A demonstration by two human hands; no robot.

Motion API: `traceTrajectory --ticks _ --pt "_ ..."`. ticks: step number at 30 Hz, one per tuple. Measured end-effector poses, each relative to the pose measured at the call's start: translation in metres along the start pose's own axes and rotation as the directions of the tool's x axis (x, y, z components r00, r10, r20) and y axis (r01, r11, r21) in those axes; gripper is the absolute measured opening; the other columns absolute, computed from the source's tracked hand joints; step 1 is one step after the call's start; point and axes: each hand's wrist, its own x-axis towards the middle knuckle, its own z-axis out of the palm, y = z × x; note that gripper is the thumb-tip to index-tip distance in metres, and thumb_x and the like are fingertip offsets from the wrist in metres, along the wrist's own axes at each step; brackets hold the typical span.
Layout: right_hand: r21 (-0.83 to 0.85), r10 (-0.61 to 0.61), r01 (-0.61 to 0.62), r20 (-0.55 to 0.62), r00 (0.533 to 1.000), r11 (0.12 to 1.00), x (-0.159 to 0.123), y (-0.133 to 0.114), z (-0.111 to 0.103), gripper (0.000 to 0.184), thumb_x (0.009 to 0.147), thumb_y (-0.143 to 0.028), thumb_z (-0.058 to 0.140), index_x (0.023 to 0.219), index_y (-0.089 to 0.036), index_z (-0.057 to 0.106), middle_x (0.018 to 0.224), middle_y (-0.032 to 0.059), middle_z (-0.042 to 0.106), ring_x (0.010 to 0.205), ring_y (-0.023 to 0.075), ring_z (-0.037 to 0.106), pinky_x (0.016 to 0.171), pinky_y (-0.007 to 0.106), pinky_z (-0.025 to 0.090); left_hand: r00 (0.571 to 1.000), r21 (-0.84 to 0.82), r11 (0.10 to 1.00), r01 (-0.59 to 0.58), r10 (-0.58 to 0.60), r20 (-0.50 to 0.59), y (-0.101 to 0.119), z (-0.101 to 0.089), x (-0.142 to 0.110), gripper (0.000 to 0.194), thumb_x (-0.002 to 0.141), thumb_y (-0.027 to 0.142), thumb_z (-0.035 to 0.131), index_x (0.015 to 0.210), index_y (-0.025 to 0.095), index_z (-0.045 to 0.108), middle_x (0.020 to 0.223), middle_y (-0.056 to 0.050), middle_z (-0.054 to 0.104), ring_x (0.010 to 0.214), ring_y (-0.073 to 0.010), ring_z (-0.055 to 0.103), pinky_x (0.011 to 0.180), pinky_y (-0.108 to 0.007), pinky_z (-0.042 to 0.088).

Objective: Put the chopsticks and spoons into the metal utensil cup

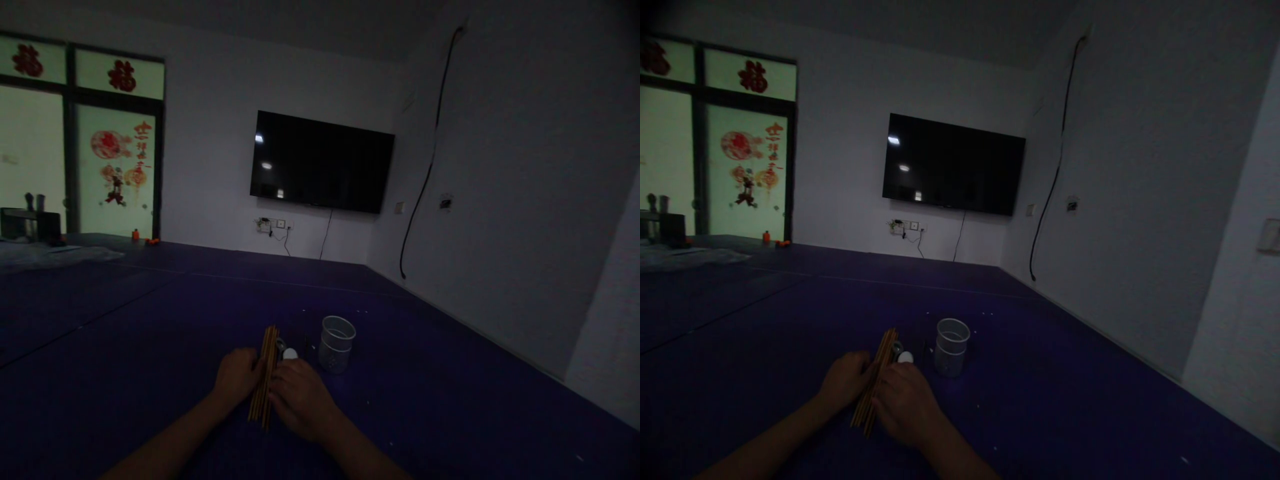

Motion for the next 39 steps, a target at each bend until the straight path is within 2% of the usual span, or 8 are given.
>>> traceTrajectory --ticks 6,10,21,39 --pt "-0.007 0.151 -0.151 0.122 0.981 0.989 -0.006 0.015 0.001 0.013 0.088 -0.020 0.048 0.084 -0.019 0.060 0.083 0.0041 0.066 0.082 0.0175 0.058 0.078 0.031 0.044 1.000 0.027 1.000 -0.012 0.012 0.003 -0.001 0.002 0.002 0.039 0.091 0.036 0.032 0.080 0.018 0.064 0.087 -0.008 0.070 0.079 -0.0188 0.065 0.066 -0.026 0.041" --pt "-0.016 0.212 -0.213 0.171 0.962 0.977 -0.008 0.020 0.003 0.011 0.087 -0.019 0.050 0.082 -0.019 0.060 0.084 0.0040 0.066 0.082 0.0173 0.058 0.078 0.030 0.043 1.000 0.034 0.999 -0.011 0.010 0.019 -0.001 0.000 0.002 0.036 0.091 0.033 0.034 0.082 0.017 0.065 0.087 -0.009 0.071 0.080 -0.0192 0.065 0.068 -0.027 0.041" --pt "-0.010 0.230 -0.232 0.177 0.957 0.973 -0.010 0.020 0.003 0.012 0.089 -0.020 0.049 0.083 -0.020 0.060 0.083 0.0034 0.065 0.083 0.0170 0.057 0.079 0.030 0.042 1.000 0.010 1.000 -0.001 0.000 0.028 0.002 -0.003 0.001 0.037 0.091 0.031 0.033 0.081 0.017 0.066 0.088 -0.009 0.072 0.079 -0.0188 0.066 0.069 -0.026 0.043" --pt "-0.020 0.230 -0.231 0.199 0.952 0.973 -0.009 0.020 0.004 0.012 0.088 -0.020 0.050 0.084 -0.019 0.061 0.084 0.0041 0.065 0.084 0.0173 0.057 0.079 0.030 0.042 0.999 0.080 0.997 0.006 -0.009 0.041 0.004 -0.004 0.004 0.037 0.094 0.029 0.028 0.096 0.017 0.063 0.093 -0.010 0.071 0.085 -0.0210 0.067 0.073 -0.029 0.047"
